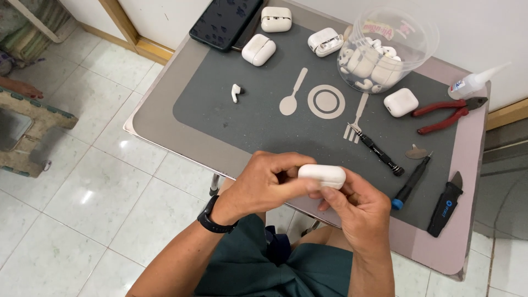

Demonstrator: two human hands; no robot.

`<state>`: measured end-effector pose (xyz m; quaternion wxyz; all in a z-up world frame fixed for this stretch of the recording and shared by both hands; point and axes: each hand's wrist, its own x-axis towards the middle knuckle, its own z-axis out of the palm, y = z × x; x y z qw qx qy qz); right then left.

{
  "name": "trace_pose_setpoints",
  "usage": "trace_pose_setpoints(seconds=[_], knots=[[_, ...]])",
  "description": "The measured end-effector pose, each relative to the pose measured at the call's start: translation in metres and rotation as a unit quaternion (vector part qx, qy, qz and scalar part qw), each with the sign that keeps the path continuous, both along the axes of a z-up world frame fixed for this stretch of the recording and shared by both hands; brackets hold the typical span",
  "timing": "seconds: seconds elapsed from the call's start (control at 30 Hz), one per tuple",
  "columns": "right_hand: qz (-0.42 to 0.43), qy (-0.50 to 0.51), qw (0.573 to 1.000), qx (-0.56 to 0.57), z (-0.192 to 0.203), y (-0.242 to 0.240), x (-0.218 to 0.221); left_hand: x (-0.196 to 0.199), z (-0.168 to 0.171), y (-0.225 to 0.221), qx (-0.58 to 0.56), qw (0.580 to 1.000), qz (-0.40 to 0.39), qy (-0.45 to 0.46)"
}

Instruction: Assembling the internal components of an earbud charging case into its plastic housing

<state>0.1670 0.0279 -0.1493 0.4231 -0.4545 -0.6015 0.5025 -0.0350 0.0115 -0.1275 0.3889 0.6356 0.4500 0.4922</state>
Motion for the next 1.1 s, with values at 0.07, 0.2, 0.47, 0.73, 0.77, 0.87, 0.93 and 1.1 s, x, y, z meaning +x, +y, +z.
trace_pose_setpoints(seconds=[0.07, 0.2, 0.47, 0.73, 0.77, 0.87, 0.93, 1.1], knots=[[0.027, 0.022, 0.999, 0.001, -0.005, 0.002, 0.005, 0.0, -0.001, 0.001, -0.05, 0.999, -0.007, 0.002], [0.065, 0.053, 0.996, 0.006, -0.02, 0.001, 0.013, 0.001, -0.005, 0.008, -0.079, 0.996, 0.019, -0.036], [-0.048, 0.015, 0.999, -0.01, -0.027, 0.0, 0.012, -0.013, -0.015, 0.004, 0.031, 0.994, -0.076, -0.07], [0.011, -0.037, 0.997, 0.062, -0.029, 0.0, 0.012, -0.003, -0.014, 0.005, -0.018, 0.997, 0.004, -0.069], [0.01, -0.08, 0.993, 0.089, -0.031, -0.001, 0.012, -0.001, -0.012, 0.006, -0.045, 0.996, 0.039, -0.072], [-0.02, -0.035, 0.998, 0.051, -0.03, -0.002, 0.01, -0.001, -0.001, 0.01, -0.095, 0.993, 0.034, -0.065], [-0.013, -0.034, 0.999, 0.023, -0.021, -0.002, 0.005, -0.001, 0.0, 0.006, -0.09, 0.993, 0.031, -0.072], [-0.022, -0.046, 0.995, -0.082, -0.006, 0.002, 0.0, 0.005, -0.003, 0.005, 0.008, 0.998, 0.054, -0.043]])
